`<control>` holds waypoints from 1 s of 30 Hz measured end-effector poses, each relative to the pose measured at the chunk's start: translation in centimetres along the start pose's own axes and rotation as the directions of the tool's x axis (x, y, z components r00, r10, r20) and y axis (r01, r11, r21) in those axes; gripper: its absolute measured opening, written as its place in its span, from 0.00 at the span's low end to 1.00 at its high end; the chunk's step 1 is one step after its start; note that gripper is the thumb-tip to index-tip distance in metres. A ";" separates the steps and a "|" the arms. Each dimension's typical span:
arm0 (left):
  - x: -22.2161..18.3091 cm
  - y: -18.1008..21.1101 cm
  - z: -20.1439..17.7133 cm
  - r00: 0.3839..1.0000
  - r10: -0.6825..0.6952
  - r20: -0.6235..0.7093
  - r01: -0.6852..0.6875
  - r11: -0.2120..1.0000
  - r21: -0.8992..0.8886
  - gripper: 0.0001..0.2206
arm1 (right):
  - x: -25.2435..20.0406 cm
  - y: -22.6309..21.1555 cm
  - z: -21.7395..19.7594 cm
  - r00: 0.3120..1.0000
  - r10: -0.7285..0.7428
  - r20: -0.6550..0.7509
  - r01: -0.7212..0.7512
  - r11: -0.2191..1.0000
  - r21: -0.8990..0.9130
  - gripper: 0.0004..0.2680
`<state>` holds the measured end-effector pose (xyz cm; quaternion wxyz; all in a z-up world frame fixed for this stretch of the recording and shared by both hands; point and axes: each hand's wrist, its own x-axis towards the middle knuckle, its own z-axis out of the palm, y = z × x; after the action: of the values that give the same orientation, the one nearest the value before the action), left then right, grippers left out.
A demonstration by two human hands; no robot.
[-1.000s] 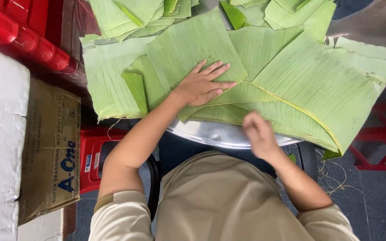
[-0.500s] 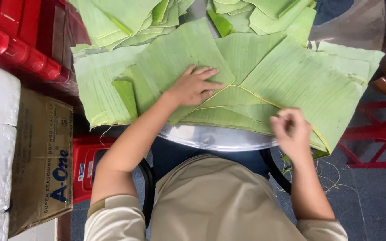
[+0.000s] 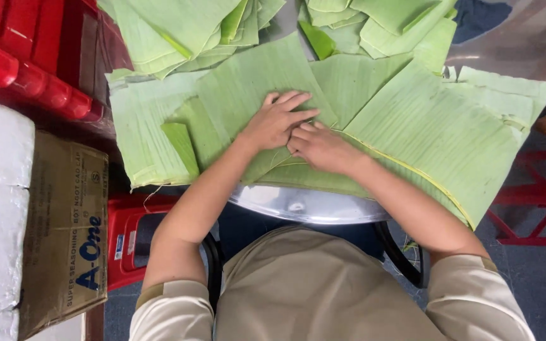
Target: Sorting and stacking banana leaves on a metal table in a production environment.
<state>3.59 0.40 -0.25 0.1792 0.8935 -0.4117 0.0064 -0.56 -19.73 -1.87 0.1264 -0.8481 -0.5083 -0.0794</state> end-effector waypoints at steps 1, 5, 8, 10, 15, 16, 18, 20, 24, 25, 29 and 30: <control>-0.1 0.3 -0.3 1.000 -0.002 0.003 0.002 1.000 -0.006 0.24 | -0.1 -0.1 -0.1 1.000 0.002 0.004 -0.002 1.000 0.005 0.07; -0.4 1.0 -0.9 0.999 0.005 0.045 -0.008 0.999 0.052 0.22 | -1.3 -0.3 -0.9 0.996 -0.024 0.088 0.025 1.000 -0.013 0.05; -0.3 1.3 -1.0 0.998 0.007 0.055 -0.011 0.996 0.083 0.20 | -2.7 0.4 -2.1 0.996 0.015 0.088 -0.018 0.999 0.036 0.05; -0.2 1.8 -1.4 0.998 0.024 0.052 -0.030 0.992 0.121 0.19 | -3.4 1.2 -2.7 0.999 0.026 0.022 -0.027 0.996 0.081 0.05; 0.4 1.5 -0.3 0.994 0.031 0.104 -0.052 0.979 0.200 0.17 | -4.8 3.0 -1.8 0.984 0.118 -0.131 -0.096 0.982 0.162 0.07; 0.3 1.5 -0.3 0.994 0.033 0.105 -0.054 0.977 0.204 0.17 | -4.2 2.0 -2.8 0.984 0.118 -0.136 -0.095 0.982 0.161 0.07; 0.4 1.2 -0.4 0.995 0.021 0.102 -0.037 0.987 0.157 0.15 | -2.7 0.3 -4.8 0.986 0.079 -0.148 -0.074 0.996 0.040 0.12; 0.5 1.0 0.2 0.994 0.012 0.112 -0.031 0.984 0.177 0.15 | -2.4 0.9 -2.8 0.988 0.081 -0.135 -0.083 0.996 -0.012 0.09; 0.4 0.5 0.6 0.990 0.001 0.144 -0.024 0.987 0.159 0.15 | -2.2 1.8 -0.6 0.990 0.135 -0.036 -0.137 0.988 -0.066 0.08; 0.4 0.6 0.1 0.991 -0.005 0.136 -0.019 0.985 0.172 0.15 | -2.1 1.9 -0.6 0.991 0.123 -0.044 -0.126 0.989 -0.072 0.08; 0.0 1.0 -0.2 0.995 0.048 0.091 -0.064 0.981 0.183 0.12 | -2.2 1.6 -0.8 0.982 0.159 0.103 -0.145 0.981 -0.127 0.10; 0.0 1.1 0.0 0.995 0.065 0.079 -0.079 0.981 0.178 0.12 | -2.4 1.4 -1.1 0.975 0.165 0.145 -0.145 0.980 -0.139 0.10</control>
<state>2.79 -0.22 0.07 0.0817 0.8903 -0.4477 0.0177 -0.45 -22.72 -1.68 0.0375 -0.8953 -0.4426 -0.0349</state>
